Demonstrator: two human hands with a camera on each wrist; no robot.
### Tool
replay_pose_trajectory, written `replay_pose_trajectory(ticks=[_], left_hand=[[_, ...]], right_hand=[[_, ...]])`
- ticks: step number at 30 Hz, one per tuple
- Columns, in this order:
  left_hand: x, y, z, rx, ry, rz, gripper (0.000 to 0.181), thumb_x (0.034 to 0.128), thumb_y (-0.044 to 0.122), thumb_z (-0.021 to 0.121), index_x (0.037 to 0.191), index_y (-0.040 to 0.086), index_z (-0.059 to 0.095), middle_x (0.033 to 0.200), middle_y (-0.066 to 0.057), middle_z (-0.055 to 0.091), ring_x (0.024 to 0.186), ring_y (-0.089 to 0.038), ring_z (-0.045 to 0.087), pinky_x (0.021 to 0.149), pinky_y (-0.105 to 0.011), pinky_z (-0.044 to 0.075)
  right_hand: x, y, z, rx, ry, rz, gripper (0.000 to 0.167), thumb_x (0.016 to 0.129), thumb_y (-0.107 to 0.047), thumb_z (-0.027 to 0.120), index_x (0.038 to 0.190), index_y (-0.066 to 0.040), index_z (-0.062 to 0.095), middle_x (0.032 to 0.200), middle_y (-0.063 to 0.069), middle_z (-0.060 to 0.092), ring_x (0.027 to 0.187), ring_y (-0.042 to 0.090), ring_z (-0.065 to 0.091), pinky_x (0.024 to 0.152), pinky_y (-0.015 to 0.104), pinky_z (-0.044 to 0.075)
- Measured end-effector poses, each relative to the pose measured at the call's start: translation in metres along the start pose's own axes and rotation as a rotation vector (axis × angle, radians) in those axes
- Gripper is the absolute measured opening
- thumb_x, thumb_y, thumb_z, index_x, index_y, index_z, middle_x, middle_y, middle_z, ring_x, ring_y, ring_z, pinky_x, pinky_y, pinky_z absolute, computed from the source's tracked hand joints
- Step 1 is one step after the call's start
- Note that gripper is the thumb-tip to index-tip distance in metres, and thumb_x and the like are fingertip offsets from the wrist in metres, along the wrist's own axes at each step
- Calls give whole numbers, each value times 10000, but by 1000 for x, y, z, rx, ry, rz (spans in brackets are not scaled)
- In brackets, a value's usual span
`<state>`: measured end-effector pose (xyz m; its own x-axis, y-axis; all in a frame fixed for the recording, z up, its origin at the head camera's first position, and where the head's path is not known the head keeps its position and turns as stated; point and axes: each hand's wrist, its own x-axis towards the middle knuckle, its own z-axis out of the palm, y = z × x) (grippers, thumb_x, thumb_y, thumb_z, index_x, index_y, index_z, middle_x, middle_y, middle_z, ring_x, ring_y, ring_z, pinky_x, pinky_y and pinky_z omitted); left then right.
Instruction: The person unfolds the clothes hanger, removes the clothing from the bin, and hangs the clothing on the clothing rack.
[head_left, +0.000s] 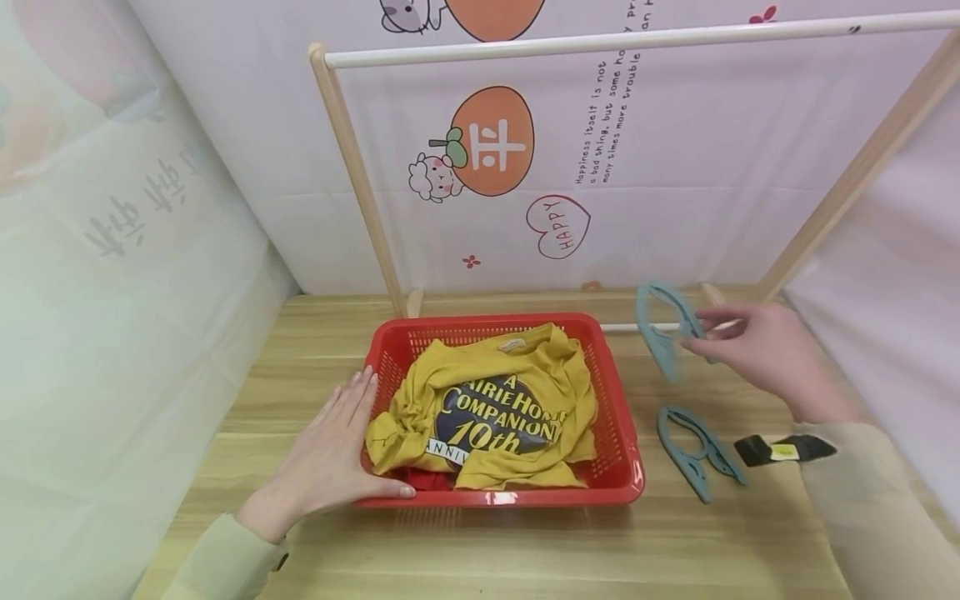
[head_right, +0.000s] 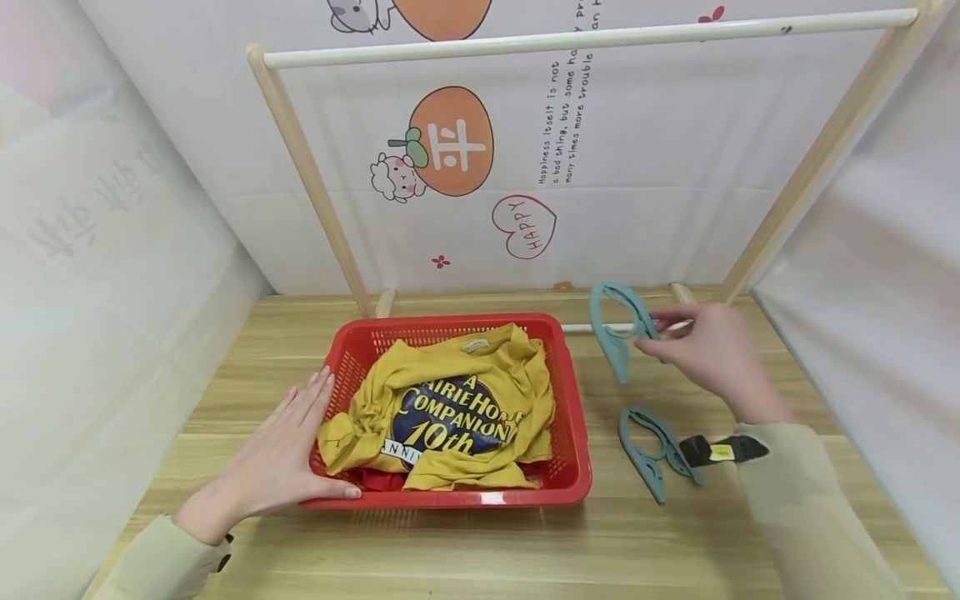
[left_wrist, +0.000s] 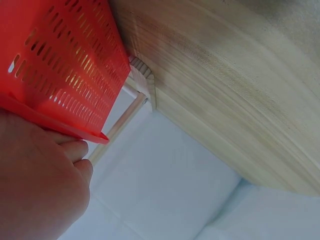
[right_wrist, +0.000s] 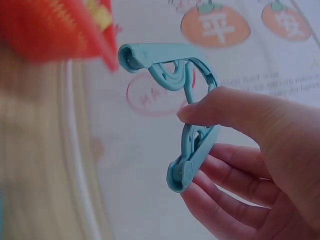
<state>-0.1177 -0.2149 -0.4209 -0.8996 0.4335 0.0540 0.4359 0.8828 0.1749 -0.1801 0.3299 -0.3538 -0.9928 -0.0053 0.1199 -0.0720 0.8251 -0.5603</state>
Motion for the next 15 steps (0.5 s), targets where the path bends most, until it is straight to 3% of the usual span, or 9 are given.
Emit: replay_pose_trajectory(ticks=[6, 15], left_hand=[[0, 1, 1, -8, -6, -8, 1486, 615, 956, 606, 1609, -23, 92, 1676, -185, 67, 1542, -301, 54, 1231, -478, 114], [0, 0, 1, 12, -9, 0, 1500, 607, 986, 556, 1604, -35, 96, 1670, -197, 72, 1540, -317, 61, 1233, -470, 98]], right_hand=[[15, -35, 12, 69, 15, -56, 574, 801, -470, 866, 1195, -71, 746, 1018, 124, 741, 867, 291, 719, 612, 338, 549], [30, -77, 32, 130, -48, -104, 523, 796, -399, 885, 1187, -78, 753, 976, 93, 743, 805, 240, 713, 572, 338, 561]])
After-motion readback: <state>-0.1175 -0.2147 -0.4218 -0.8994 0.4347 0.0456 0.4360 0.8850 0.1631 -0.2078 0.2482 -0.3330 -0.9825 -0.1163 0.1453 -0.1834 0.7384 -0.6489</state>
